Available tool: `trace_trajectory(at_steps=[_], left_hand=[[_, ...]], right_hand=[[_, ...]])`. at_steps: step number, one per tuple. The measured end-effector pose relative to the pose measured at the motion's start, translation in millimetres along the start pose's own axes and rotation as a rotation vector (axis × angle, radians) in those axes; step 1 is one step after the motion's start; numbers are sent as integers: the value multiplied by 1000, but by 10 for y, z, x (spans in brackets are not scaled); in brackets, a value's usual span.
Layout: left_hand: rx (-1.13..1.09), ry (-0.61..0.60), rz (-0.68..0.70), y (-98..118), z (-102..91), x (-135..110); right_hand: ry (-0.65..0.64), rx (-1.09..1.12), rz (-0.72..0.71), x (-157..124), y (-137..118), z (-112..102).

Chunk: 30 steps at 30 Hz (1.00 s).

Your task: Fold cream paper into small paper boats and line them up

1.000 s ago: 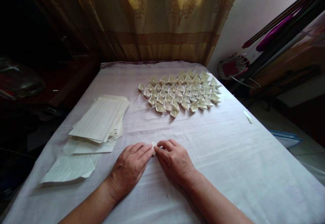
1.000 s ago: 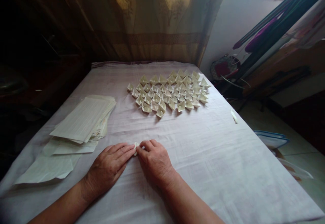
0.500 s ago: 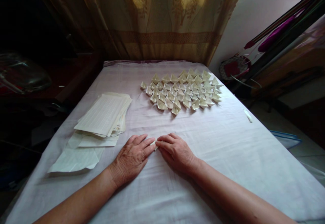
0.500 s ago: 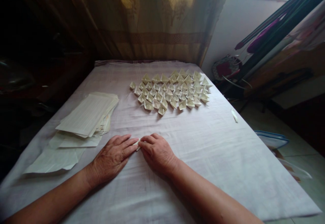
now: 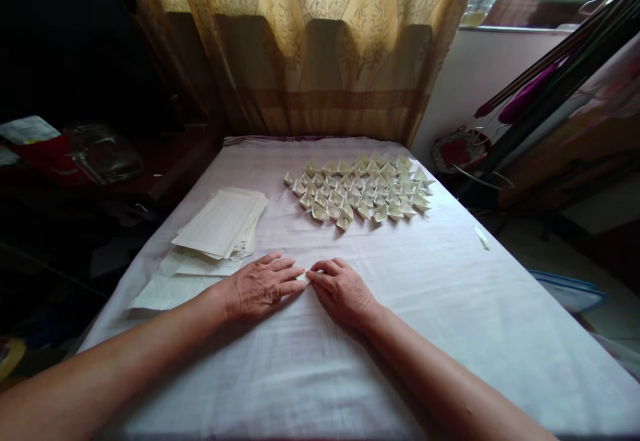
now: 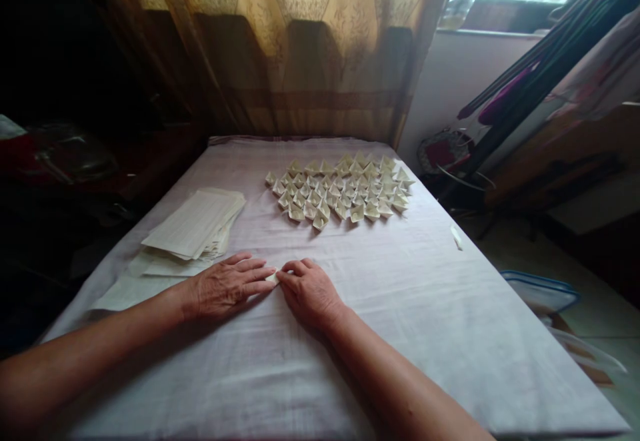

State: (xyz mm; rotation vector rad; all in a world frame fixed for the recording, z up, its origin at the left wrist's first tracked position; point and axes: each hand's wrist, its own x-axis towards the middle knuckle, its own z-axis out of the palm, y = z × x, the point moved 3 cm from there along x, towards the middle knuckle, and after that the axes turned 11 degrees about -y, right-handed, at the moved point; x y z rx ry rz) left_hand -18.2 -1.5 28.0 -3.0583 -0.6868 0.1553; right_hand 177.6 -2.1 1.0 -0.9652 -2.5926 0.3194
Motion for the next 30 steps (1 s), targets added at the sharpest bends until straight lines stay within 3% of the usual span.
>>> trace_trajectory(at_steps=[7,14,21,27,30], left_hand=[[-13,34,-63,17,84,-67],[-44,107,-162,101,213,-121],[-120,54,-250,117,239,-104],[-114,49,-269,133,186,-44],[-90,54,-256,145,160,-57]], right_hand=[[-78,-17,89,21,-26,24],[-352,-226,123,145,-60,-13],[-225,-186,182,92,-106,-24],[-365,-233,217,192,-144,-57],[-342,-215,179,174,-111,-59]])
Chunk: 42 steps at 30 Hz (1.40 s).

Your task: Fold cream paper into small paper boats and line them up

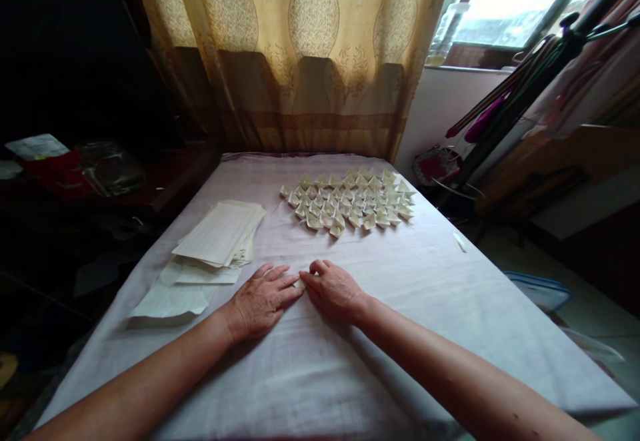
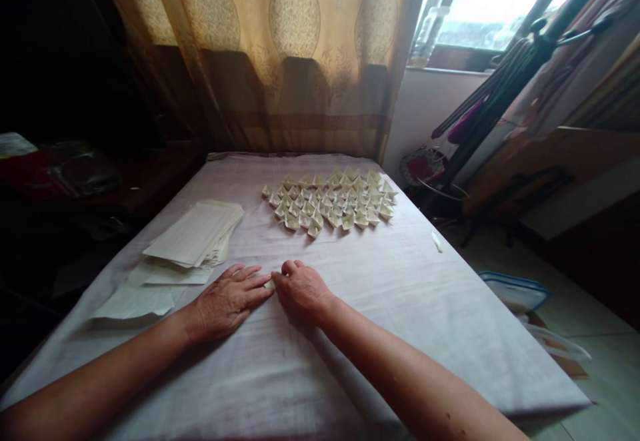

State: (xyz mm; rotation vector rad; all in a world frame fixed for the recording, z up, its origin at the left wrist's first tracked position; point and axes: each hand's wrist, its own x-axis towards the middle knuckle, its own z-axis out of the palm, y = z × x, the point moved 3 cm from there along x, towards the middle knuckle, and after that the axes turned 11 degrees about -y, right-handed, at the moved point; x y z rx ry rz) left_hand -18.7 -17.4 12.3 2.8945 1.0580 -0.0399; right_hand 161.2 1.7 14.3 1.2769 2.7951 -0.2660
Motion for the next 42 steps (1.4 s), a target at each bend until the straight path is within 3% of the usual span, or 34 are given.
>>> trace_trajectory(at_steps=[4,7,16,24,32,36,42], left_hand=[[39,51,27,-18,17,-40],[47,64,27,-31,49,-65],[135,38,76,66,-49,-15],[19,6,135,-75,-19,-49],[-18,-17,124,-53,-83,-4],[-185,-17,54,-74,-155,60],[-223,89,-318,-88,-155,227]], right_hand=[[229,135,-124,-139,78,90],[282,174,-199,-244,111,140],[-36,-148,-185,-95,0,23],[55,-57,-225,-228,90,76],[-43,-148,-246,-103,-49,50],[-10,-179,-255,-111,-91,76],[102,-8,-148,-244,-54,153]])
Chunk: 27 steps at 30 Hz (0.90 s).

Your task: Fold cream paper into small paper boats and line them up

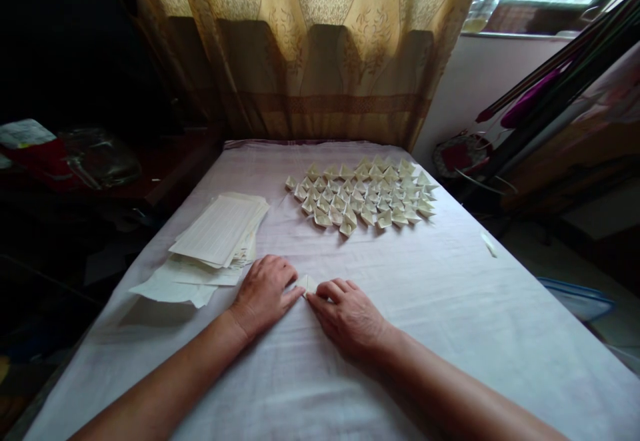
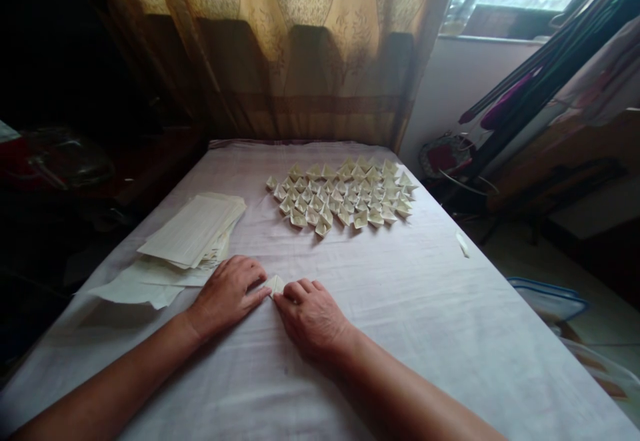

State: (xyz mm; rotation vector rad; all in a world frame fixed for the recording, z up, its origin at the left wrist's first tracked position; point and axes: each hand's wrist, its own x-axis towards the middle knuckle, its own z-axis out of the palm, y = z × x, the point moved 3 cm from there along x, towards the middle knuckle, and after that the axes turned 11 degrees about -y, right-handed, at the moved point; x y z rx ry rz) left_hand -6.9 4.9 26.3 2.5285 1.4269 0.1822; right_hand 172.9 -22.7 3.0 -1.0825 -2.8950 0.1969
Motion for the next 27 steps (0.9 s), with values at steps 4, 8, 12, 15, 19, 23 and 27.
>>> trace_trajectory(at_steps=[4,8,12,15,19,23,27], left_hand=[[-58,-34,-120,64,90,80],[-169,-63,-228,91,125,106],[-357,-57,-225,126,112,124],[-651,-67,-210,85,100,213],[-773,-8,-212,-64,102,448],[-890,76,-203,-151,191,626],[-1015,101,-186,-151,302,633]], right_hand=[[94,149,15,-68,13,9],[161,308,3,-70,54,21],[282,547,164,-3,162,24],[263,710,365,139,255,1],[330,851,389,411,395,-63],[472,883,451,589,575,-47],[544,984,385,650,625,12]])
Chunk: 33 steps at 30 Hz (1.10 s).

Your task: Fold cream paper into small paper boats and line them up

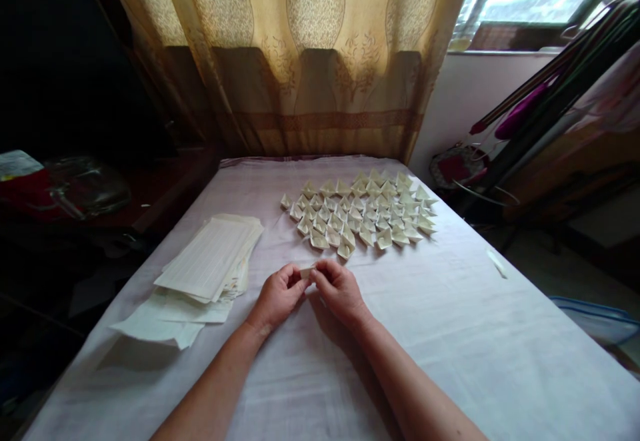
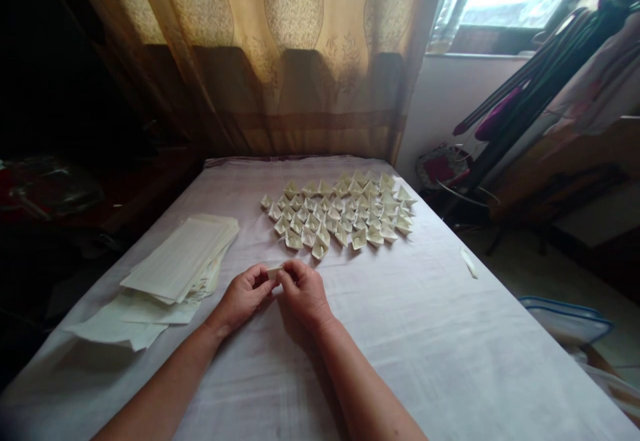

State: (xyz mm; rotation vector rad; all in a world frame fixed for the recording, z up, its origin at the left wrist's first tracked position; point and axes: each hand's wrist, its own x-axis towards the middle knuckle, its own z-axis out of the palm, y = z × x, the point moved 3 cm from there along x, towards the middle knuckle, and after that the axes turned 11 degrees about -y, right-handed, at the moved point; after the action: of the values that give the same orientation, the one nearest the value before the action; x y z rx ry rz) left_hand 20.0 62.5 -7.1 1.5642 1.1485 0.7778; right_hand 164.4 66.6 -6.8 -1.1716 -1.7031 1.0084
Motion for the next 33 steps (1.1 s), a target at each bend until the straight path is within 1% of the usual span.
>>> trace_trajectory(at_steps=[2,3,6,8,11,13,16,18,21,23,25,28,31,33], left_hand=[[-56,0,-20,-36,5,-31],[-134,-7,-58,-57,5,-48],[-233,-73,-139,-72,12,-78],[-211,-83,-146,-49,6,-83],[-108,-71,-112,3,-17,-88],[-66,-112,-101,26,-21,-102],[-59,-171,-123,38,-26,-130],[-51,-153,-138,41,-35,-143],[-41,-87,-145,37,-37,-152],[-25,-39,-130,33,-29,-154],[-3,-11,-106,32,-19,-153],[19,-53,-70,46,-5,-149],[16,-116,-61,60,-1,-145],[-15,-102,-72,53,-4,-142]], right_hand=[[-24,106,-15,-17,32,20],[-33,130,-9,-31,45,24],[-84,168,9,-68,53,9],[-100,170,9,-78,29,-24],[-101,154,-9,-78,-21,-69],[-109,140,-20,-79,-43,-77],[-119,127,-14,-87,-48,-67],[-137,131,-1,-94,-41,-53],[-165,172,31,-105,-31,-36],[-183,194,54,-113,-27,-30],[-175,175,59,-119,-29,-34],[-123,125,55,-121,-28,-51],[-116,139,73,-121,-6,-49],[-131,166,82,-121,6,-39]])
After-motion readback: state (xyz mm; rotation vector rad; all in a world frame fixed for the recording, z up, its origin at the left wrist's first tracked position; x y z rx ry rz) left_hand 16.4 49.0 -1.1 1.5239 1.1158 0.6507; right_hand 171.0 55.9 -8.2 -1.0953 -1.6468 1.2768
